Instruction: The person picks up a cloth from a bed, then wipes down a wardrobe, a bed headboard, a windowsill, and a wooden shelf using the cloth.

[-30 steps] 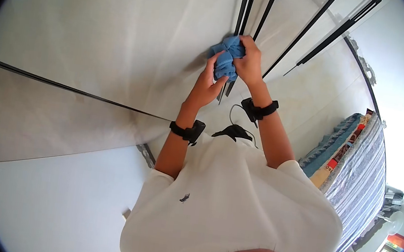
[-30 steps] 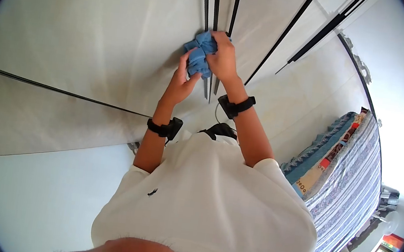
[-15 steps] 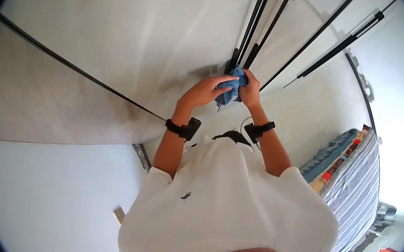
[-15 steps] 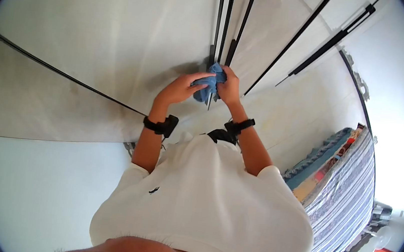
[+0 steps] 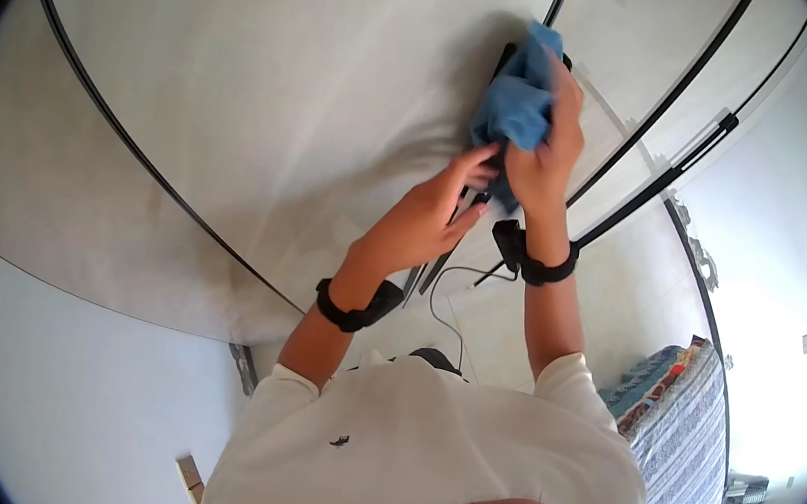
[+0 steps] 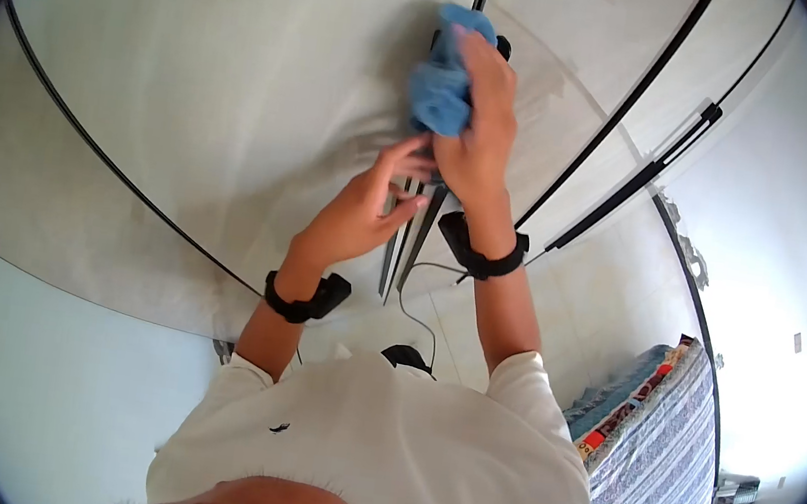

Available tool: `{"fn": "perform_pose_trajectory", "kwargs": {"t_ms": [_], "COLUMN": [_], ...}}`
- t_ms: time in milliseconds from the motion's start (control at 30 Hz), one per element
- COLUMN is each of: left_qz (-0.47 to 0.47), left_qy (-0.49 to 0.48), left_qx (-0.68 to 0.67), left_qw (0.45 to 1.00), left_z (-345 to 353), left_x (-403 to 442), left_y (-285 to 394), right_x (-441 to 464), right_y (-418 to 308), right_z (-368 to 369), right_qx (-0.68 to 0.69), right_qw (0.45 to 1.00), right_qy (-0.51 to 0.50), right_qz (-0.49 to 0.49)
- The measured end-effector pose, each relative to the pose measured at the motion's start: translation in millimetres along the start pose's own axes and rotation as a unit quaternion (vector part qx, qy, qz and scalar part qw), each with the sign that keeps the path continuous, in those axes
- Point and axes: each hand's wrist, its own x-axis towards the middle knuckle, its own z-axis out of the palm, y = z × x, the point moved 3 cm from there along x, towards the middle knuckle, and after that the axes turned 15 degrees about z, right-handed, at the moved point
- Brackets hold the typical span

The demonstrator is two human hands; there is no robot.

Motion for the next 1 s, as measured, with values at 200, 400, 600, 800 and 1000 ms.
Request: {"fn": "perform_pose_trajectory", "kwargs": {"t_ms": [200,400,600,800,1000], "left_qz": [-0.129,-0.163,-0.258,-0.241,-0.233], "left_qy": [-0.158,-0.134,-0.102,0.038,0.272], "left_qx": [0.062,-0.012,0.06,0.157,0.235], "left_qw": [0.977,0.977,0.959,0.957,0.904], "left_z": [16.7,46.7,53.3,57.7,87.2], "left_x": [-19.4,-41.7,-93.5,-89.9,-74.6], "left_y": [-33.7,-82.1,-120.3,-84.4,-81.3], "right_x": [-0.4,-50.1,-132.8,-122.6,-98.9], "right_y": [20.3,54.7,96.8,98.3,117.4], "right_z": [26.6,32.6,26.4,4.6,4.1], "right_qx": [-0.091,-0.076,-0.04,0.058,0.103], "right_qw": [0.993,0.993,0.966,0.933,0.956], "right_qy": [0.006,-0.055,-0.254,-0.354,-0.249], "right_qz": [-0.077,-0.077,-0.005,0.031,0.118]}}
